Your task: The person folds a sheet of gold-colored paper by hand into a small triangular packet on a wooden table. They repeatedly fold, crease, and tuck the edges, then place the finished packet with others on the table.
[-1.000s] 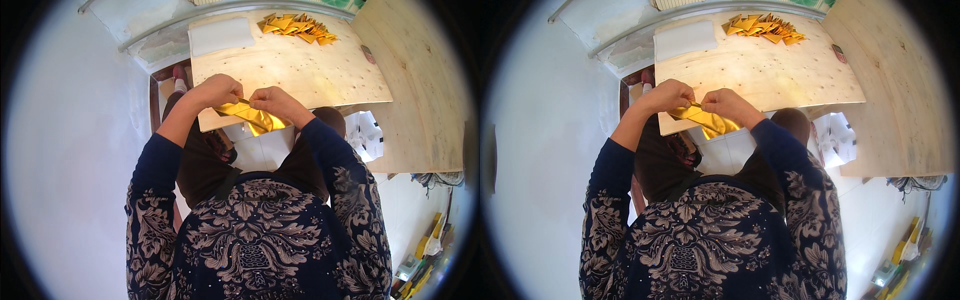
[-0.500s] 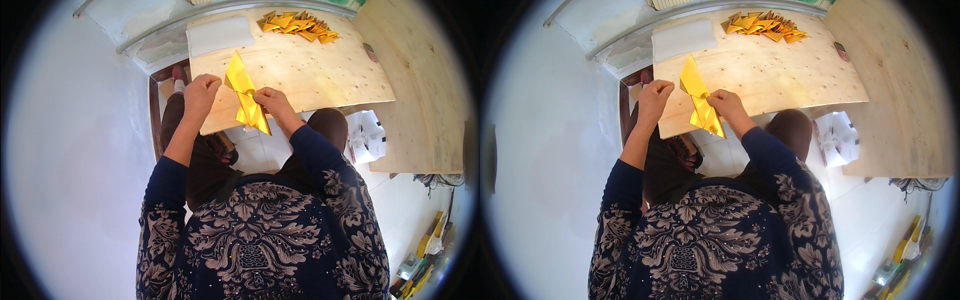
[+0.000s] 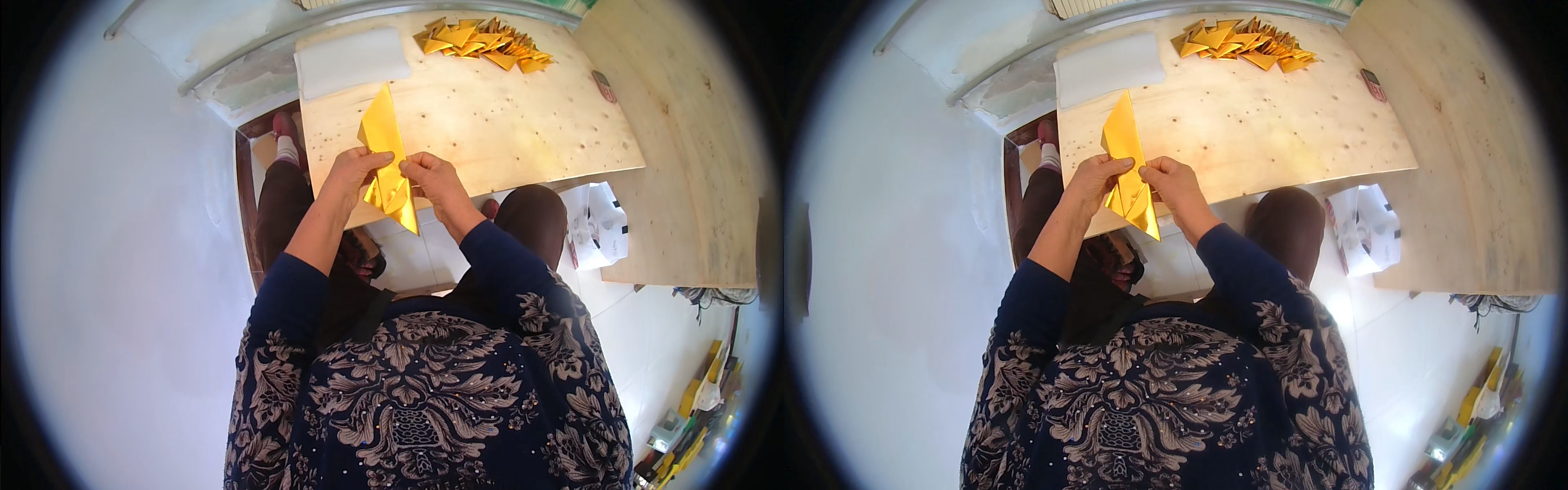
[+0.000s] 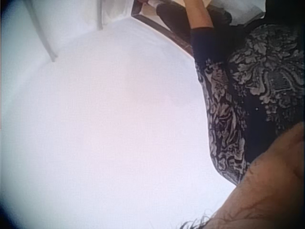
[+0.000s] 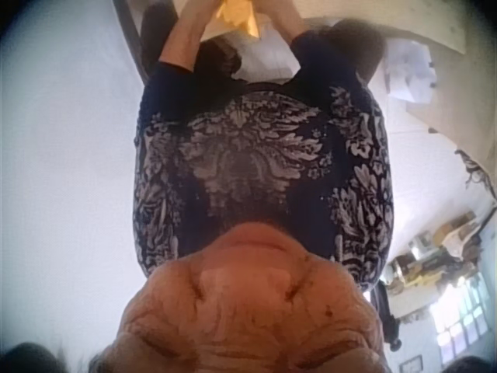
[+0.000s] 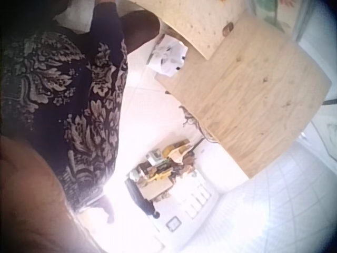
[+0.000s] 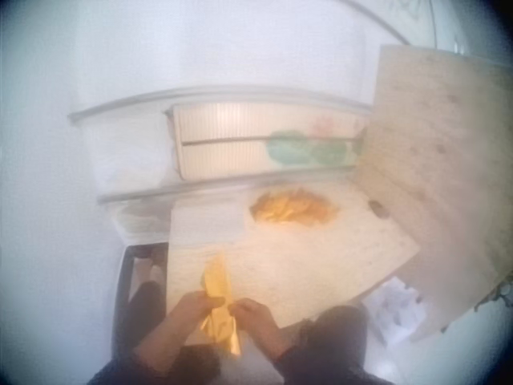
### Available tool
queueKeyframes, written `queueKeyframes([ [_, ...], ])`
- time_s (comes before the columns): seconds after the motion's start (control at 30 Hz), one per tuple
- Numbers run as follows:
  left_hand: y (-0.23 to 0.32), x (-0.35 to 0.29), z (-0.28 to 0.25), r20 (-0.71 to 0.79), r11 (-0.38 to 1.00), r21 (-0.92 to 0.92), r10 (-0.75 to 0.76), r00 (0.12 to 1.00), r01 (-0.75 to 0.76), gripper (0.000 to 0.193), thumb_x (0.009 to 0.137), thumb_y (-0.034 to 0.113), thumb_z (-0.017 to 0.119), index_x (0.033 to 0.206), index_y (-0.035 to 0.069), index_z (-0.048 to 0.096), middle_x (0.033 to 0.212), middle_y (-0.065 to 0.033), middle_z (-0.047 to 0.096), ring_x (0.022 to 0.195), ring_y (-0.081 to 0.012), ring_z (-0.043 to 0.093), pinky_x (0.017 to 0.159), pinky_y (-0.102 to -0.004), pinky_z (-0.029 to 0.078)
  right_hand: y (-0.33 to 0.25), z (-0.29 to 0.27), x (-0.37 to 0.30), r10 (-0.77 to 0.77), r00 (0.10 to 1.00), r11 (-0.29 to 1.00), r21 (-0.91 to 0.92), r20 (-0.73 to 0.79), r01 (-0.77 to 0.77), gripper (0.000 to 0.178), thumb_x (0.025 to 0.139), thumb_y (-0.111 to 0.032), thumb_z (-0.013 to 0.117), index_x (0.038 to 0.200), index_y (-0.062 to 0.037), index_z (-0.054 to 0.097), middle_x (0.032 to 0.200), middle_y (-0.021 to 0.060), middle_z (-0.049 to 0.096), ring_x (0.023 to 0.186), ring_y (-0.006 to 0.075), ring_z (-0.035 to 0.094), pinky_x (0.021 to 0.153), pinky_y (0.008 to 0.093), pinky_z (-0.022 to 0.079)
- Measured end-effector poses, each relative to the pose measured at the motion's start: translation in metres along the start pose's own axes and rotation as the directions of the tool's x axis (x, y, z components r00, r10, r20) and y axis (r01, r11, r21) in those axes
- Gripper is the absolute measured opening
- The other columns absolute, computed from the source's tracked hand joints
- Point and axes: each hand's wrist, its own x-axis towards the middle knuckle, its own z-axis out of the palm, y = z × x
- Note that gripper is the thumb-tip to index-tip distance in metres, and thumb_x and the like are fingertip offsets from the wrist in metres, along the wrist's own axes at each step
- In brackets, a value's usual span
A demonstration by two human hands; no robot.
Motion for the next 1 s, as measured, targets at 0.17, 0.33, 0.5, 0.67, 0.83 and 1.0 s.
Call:
queueKeyframes([
  [0.17, 0.012, 0.026, -0.007, 0.030, 0.990, 0.141, -0.003, 1.000, -0.001, 0.025, 0.081, 0.018, 0.077, 0.098, 0.001, 0.068, 0.085, -0.0048, 0.068, 0.068, -0.0114, 0.059, 0.064, -0.0224, 0.044, 0.004, -0.023, 0.017, -0.201, 0.976, 0.953, -0.248, -0.084, 0.175, 0.016, 0.091, -0.015, 0.063, 0.103, -0.0048, 0.067, 0.092, 0.0060, 0.068, 0.077, 0.0180, 0.065, 0.069, 0.0286, 0.052],
  [0.33, 0.004, 0.067, -0.011, 0.061, 0.979, 0.146, -0.153, 0.986, 0.143, 0.020, 0.079, 0.009, 0.077, 0.093, -0.001, 0.068, 0.081, -0.0056, 0.068, 0.066, -0.0144, 0.062, 0.063, -0.0232, 0.049, 0.016, -0.047, 0.033, -0.780, 0.573, 0.092, -0.859, 0.252, 0.503, 0.029, 0.084, -0.006, 0.060, 0.111, -0.0110, 0.068, 0.110, 0.0095, 0.067, 0.098, 0.0271, 0.063, 0.083, 0.0365, 0.050],
  [0.5, -0.013, 0.091, 0.005, -0.015, 0.961, 0.223, -0.167, 0.986, 0.166, 0.025, 0.077, 0.011, 0.077, 0.093, -0.005, 0.068, 0.081, -0.0088, 0.069, 0.062, -0.0161, 0.064, 0.057, -0.0276, 0.051, 0.030, -0.058, 0.044, -0.648, 0.543, -0.097, -0.765, 0.534, 0.637, 0.035, 0.079, -0.005, 0.059, 0.112, -0.0087, 0.068, 0.117, 0.0063, 0.064, 0.107, 0.0240, 0.059, 0.093, 0.0378, 0.044],
  [0.67, -0.015, 0.085, 0.008, -0.096, 0.484, 0.875, 0.150, 0.984, 0.012, 0.037, 0.068, 0.035, 0.076, 0.082, 0.000, 0.072, 0.082, -0.0194, 0.070, 0.078, -0.0318, 0.069, 0.072, -0.0388, 0.054, 0.041, -0.055, 0.049, -0.528, 0.608, -0.072, -0.744, 0.593, 0.664, 0.033, 0.080, -0.008, 0.057, 0.111, -0.0073, 0.067, 0.114, 0.0038, 0.063, 0.110, 0.0210, 0.057, 0.101, 0.0379, 0.039],
  [0.83, -0.001, 0.053, -0.002, -0.232, 0.428, 0.902, 0.351, 0.907, 0.065, 0.028, 0.079, 0.025, 0.070, 0.094, 0.001, 0.069, 0.097, -0.0177, 0.070, 0.092, -0.0311, 0.067, 0.079, -0.0384, 0.053, 0.038, -0.054, 0.046, -0.481, 0.636, -0.156, -0.772, 0.604, 0.616, 0.032, 0.081, -0.010, 0.056, 0.111, -0.0104, 0.067, 0.115, 0.0021, 0.062, 0.115, 0.0189, 0.055, 0.106, 0.0418, 0.034],
  [1.0, -0.041, -0.015, 0.007, 0.537, -0.263, 0.839, 0.542, 0.646, -0.477, 0.043, 0.085, 0.021, 0.066, 0.124, 0.004, 0.059, 0.127, -0.0148, 0.059, 0.126, -0.0273, 0.051, 0.106, -0.0427, 0.037, 0.038, -0.051, 0.046, -0.482, 0.644, -0.189, -0.788, 0.594, 0.586, 0.027, 0.082, -0.012, 0.055, 0.107, -0.0120, 0.066, 0.111, 0.0010, 0.061, 0.113, 0.0183, 0.054, 0.107, 0.0435, 0.033],
])
